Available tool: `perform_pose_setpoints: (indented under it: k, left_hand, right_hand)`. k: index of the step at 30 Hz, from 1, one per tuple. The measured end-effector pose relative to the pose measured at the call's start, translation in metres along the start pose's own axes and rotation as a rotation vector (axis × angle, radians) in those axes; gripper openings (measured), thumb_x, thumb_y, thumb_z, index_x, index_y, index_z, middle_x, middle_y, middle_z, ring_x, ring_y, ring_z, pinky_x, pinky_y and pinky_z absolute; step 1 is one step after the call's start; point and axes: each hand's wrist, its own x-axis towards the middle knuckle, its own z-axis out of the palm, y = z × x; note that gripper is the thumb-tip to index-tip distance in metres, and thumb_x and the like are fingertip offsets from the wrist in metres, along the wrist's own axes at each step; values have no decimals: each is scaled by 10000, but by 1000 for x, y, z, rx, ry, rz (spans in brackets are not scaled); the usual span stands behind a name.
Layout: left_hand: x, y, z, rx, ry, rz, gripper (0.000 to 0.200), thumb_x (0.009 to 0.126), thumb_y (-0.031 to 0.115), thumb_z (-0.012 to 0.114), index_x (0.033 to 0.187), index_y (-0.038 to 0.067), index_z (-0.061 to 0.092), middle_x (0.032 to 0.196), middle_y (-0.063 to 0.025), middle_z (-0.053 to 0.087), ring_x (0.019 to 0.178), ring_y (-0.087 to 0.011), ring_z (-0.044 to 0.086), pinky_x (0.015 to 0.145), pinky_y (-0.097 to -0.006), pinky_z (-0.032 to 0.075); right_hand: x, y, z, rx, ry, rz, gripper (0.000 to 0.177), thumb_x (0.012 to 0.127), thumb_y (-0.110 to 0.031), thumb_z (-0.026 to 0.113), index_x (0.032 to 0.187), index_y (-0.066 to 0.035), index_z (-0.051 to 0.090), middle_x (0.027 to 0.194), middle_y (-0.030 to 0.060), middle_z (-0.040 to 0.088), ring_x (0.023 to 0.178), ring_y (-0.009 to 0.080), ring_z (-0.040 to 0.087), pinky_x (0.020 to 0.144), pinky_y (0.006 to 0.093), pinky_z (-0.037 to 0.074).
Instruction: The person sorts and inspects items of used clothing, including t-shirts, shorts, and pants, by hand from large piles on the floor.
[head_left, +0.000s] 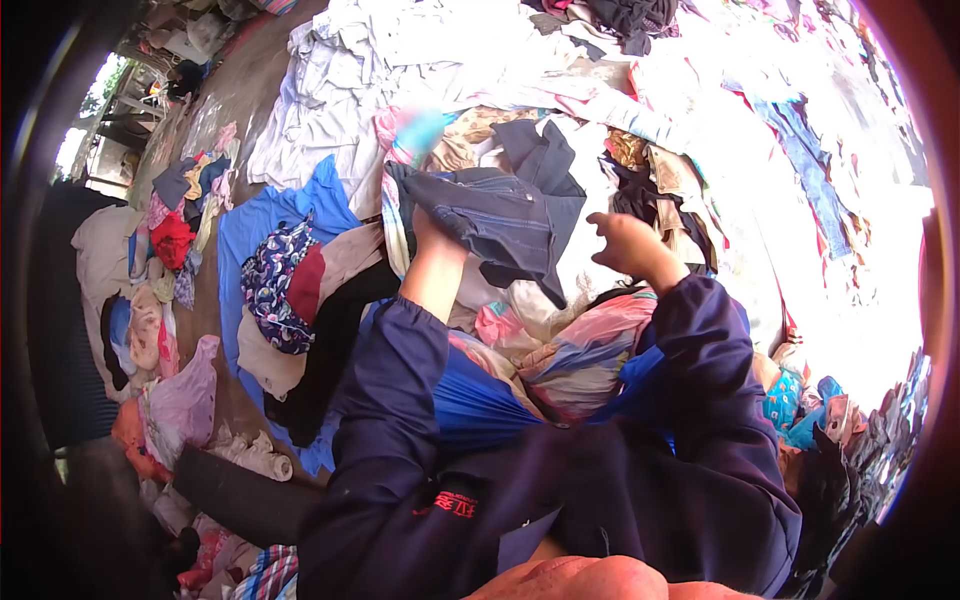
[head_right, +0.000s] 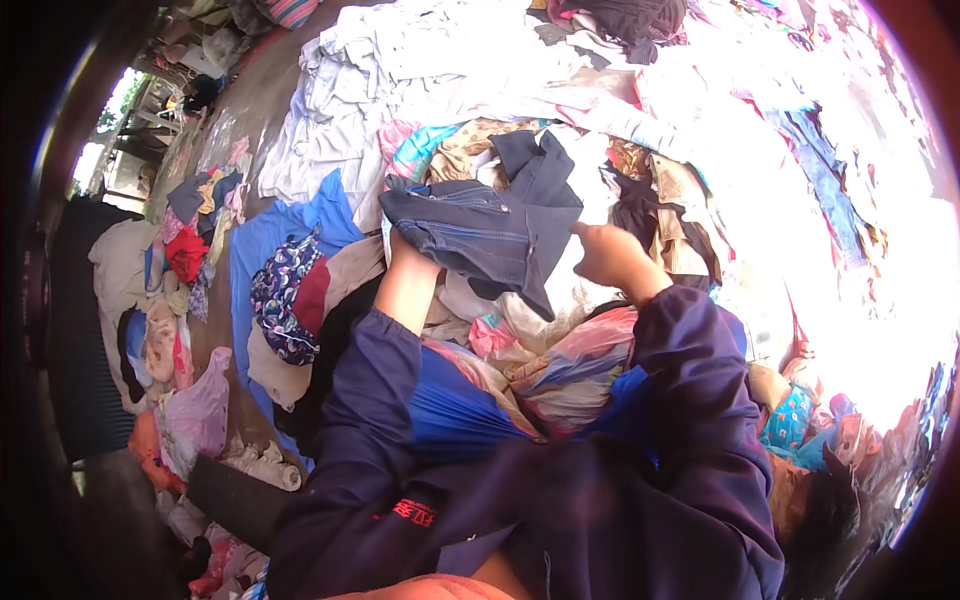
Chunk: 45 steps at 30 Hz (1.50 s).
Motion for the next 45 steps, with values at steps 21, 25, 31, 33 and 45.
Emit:
perform_pose_setpoints:
  k: [21, 25, 31, 33, 45]
  left_hand:
    - [-59, 43, 39, 417, -237, -66, 303, 944, 153, 536, 1192, 3, 624, 1153, -107, 676, 1041, -231, 659, 944, -365, 511]
    - [-70, 63, 43, 179, -366, -167, 516, 995, 349, 495, 1381, 6, 497, 1389, -143, 551, 1265, -295, 540, 1093, -456, 408]
    - [-47, 4, 49, 30, -269, -353, 436, 1007, 296, 517, 1343, 19, 532, 1324, -96, 606, 1225, -276, 567, 1087, -443, 402]
    - [-52, -9, 61, 111, -342, -373, 414, 1002, 277, 526, 1324, 18, 549, 1298, -100, 622, 1197, -275, 588, 1066, -446, 426]
    - [-76, 31, 86, -32, -400, -137, 416, 944, 233, 636, 1311, 50, 564, 1266, -99, 637, 1156, -274, 613, 1027, -433, 467]
  right_hand:
    - [-25, 22, -129, 1605, 85, -268, 555, 797, -19, 693, 1321, 37, 520, 1168, 151, 659, 1039, 228, 659, 952, 344, 517]
    - [-26, 34, -128, 2187, 422, -414, 588, 914, -245, 667, 1396, 18, 456, 1262, 201, 611, 1145, 296, 627, 1017, 452, 501]
    - [-13, 13, -64, 1754, -126, -329, 689, 930, -550, 586, 1393, -50, 484, 1311, 173, 585, 1188, 275, 583, 1011, 434, 469]
    - [2, -2, -37, 1792, -273, -182, 631, 930, -532, 606, 1402, -132, 482, 1372, 156, 536, 1248, 265, 526, 1024, 428, 443]
    - [-12, -35, -46, 833, 436, -391, 542, 822, -83, 765, 1314, -6, 550, 1237, 75, 628, 1113, 177, 586, 983, 321, 467]
